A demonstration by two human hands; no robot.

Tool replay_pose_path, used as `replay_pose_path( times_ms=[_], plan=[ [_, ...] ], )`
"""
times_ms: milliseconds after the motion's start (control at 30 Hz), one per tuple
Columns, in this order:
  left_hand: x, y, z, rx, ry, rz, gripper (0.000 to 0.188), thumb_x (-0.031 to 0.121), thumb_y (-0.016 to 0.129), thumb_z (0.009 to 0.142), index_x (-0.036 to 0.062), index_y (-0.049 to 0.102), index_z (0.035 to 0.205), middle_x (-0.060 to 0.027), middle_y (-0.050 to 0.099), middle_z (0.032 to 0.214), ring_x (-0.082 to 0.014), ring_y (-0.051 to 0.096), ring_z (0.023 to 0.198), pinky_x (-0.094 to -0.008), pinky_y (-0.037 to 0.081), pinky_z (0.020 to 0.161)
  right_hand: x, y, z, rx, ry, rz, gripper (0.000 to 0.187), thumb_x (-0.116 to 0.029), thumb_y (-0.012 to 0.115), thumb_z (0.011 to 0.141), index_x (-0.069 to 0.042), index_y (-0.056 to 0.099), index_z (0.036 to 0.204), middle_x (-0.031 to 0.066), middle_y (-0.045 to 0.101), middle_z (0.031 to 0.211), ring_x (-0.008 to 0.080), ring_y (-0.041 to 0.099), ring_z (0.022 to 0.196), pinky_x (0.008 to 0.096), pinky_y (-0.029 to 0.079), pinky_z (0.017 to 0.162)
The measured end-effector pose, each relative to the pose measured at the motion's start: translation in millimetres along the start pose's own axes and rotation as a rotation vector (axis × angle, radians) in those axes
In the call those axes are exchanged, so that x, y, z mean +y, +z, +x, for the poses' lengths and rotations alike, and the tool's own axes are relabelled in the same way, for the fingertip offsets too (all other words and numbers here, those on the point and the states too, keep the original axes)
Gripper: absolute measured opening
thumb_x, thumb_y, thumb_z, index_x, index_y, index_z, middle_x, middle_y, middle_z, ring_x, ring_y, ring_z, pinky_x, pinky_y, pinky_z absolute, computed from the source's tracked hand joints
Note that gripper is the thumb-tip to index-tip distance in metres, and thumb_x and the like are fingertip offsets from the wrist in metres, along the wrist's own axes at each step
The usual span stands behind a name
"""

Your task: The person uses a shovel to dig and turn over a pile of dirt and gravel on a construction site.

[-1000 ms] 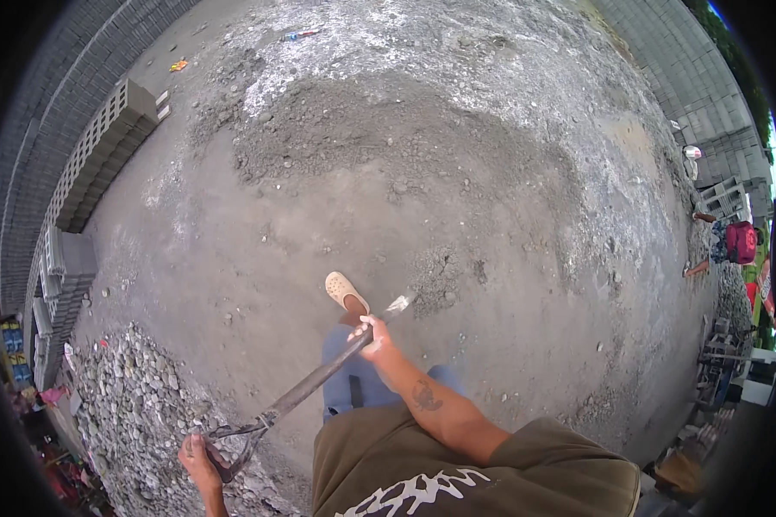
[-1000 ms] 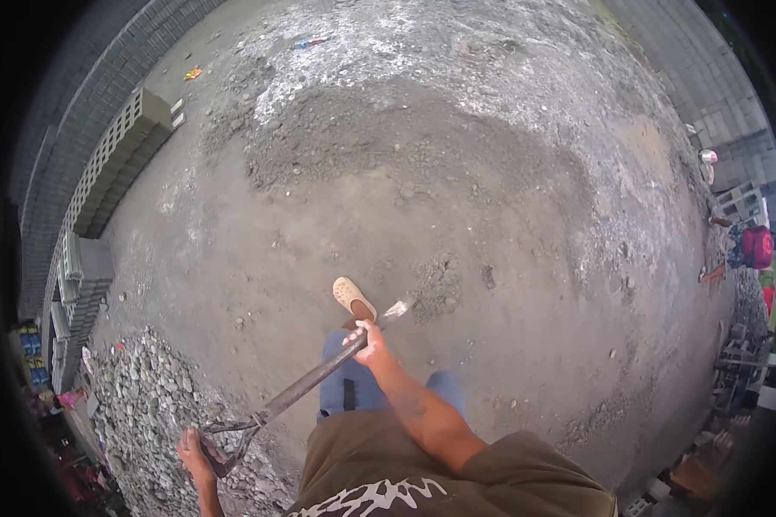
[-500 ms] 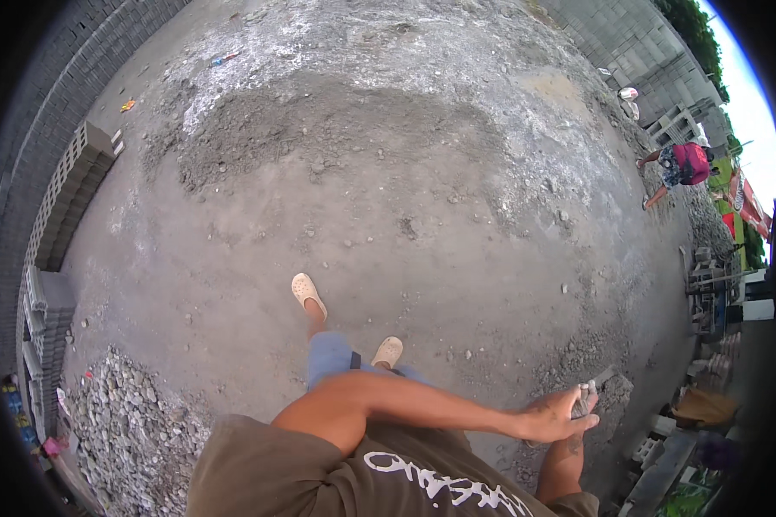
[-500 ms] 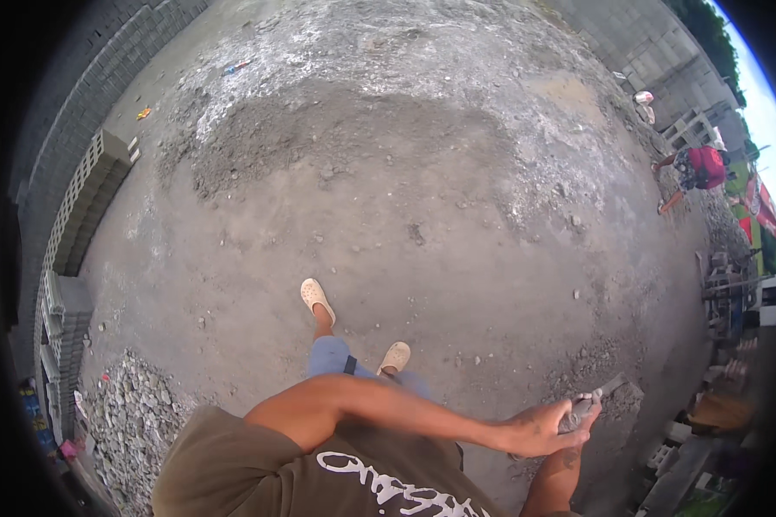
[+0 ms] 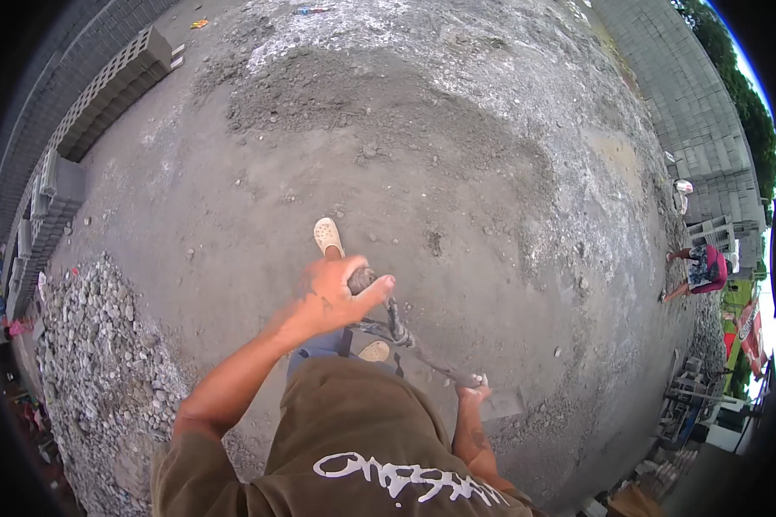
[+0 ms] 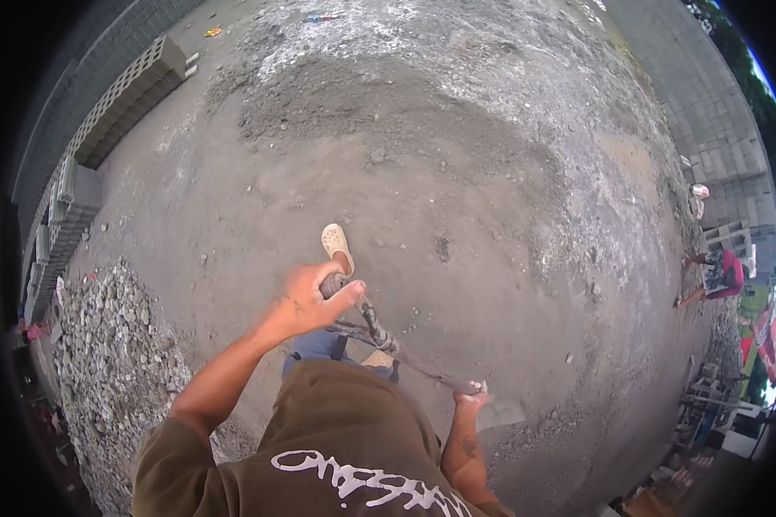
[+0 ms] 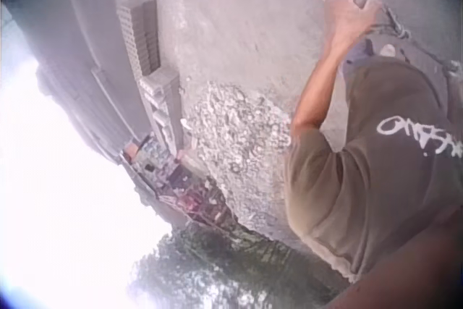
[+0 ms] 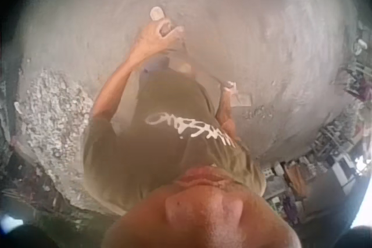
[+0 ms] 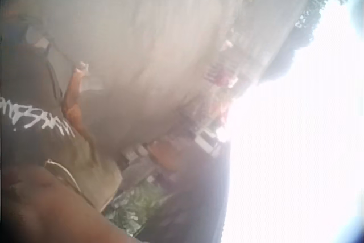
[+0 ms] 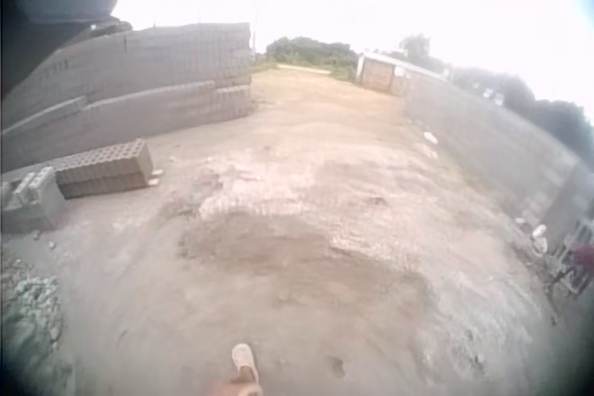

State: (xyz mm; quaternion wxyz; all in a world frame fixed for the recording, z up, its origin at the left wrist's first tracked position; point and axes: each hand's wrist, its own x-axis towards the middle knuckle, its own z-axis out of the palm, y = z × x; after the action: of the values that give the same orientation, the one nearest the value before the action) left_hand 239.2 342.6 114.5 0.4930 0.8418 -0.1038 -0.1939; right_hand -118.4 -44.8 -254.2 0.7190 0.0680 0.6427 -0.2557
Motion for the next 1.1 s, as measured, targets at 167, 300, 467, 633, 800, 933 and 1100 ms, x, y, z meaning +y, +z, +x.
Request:
replay_pose_path(
  times_ms=[167, 300, 467, 633, 800, 933, 1100],
  plan=[
    [-172, -118, 42, 0.48, -0.251, -0.219, 0.04, 0.03, 0.067, 0.09, 0.0031, 0.053, 0.065, 0.0035, 0.043, 0.053, -0.0049, 0.038, 0.052, -0.0272, 0.031, 0.046, 166, 291, -31, -0.204, -0.133, -0.41, 0.029, -0.026, 0.052, 0.097, -0.016, 0.043, 0.071, -0.0022, 0.041, 0.054, 0.016, 0.043, 0.049, 0.0339, 0.041, 0.053],
    [-269, -147, 43, 0.705, -0.557, -0.427, 0.039, 0.028, 0.064, 0.093, 0.0072, 0.051, 0.063, 0.0027, 0.044, 0.052, -0.0052, 0.042, 0.048, -0.0263, 0.031, 0.044, 294, 450, -47, -0.358, -0.129, -0.735, 0.03, -0.025, 0.058, 0.094, -0.015, 0.044, 0.069, -0.0004, 0.042, 0.056, 0.0165, 0.045, 0.05, 0.0355, 0.042, 0.057],
    [-343, -94, 85, 0.924, -0.799, -0.686, 0.037, 0.032, 0.056, 0.096, 0.0076, 0.049, 0.068, -0.0047, 0.047, 0.048, -0.0148, 0.046, 0.039, -0.029, 0.036, 0.04, 440, 600, -3, -0.496, 0.013, -0.947, 0.032, -0.022, 0.066, 0.088, -0.016, 0.043, 0.066, -0.0023, 0.044, 0.058, 0.0143, 0.044, 0.051, 0.033, 0.041, 0.056],
    [-395, -31, 80, 1.306, -1.115, -0.749, 0.037, 0.035, 0.054, 0.097, 0.0054, 0.048, 0.075, -0.0063, 0.044, 0.048, -0.017, 0.045, 0.036, -0.031, 0.039, 0.035, 637, 601, 153, -0.275, 0.158, -1.383, 0.027, -0.015, 0.066, 0.083, -0.016, 0.043, 0.069, -0.0025, 0.041, 0.057, 0.0157, 0.043, 0.05, 0.0355, 0.041, 0.056],
    [-419, 8, -2, 1.576, -1.464, -0.404, 0.042, 0.04, 0.049, 0.099, 0.0003, 0.052, 0.084, -0.0031, 0.038, 0.05, -0.0129, 0.037, 0.037, -0.03, 0.034, 0.034, 779, 451, 264, 0.014, 0.683, -1.529, 0.018, -0.017, 0.064, 0.084, -0.013, 0.048, 0.076, 0.001, 0.045, 0.06, 0.0206, 0.046, 0.05, 0.0417, 0.045, 0.058],
    [-449, 20, 27, 1.71, -1.674, -0.122, 0.047, 0.05, 0.055, 0.094, 0.0077, 0.047, 0.075, -0.0009, 0.037, 0.053, -0.0126, 0.039, 0.04, -0.0301, 0.035, 0.033, 808, 386, 340, 0.269, 0.732, -1.624, 0.015, -0.013, 0.062, 0.085, -0.01, 0.051, 0.095, 0.0052, 0.048, 0.07, 0.0232, 0.049, 0.054, 0.0489, 0.046, 0.06],
    [-583, 86, 251, 1.513, -1.499, -0.628, 0.051, 0.047, 0.048, 0.098, 0.0112, 0.038, 0.063, -0.0015, 0.035, 0.049, -0.0157, 0.037, 0.036, -0.0292, 0.034, 0.036, 830, 594, 514, 0.056, 0.561, -1.577, 0.009, -0.014, 0.054, 0.084, -0.007, 0.047, 0.083, 0.0067, 0.044, 0.066, 0.0257, 0.047, 0.056, 0.0482, 0.044, 0.062]
  ],
)
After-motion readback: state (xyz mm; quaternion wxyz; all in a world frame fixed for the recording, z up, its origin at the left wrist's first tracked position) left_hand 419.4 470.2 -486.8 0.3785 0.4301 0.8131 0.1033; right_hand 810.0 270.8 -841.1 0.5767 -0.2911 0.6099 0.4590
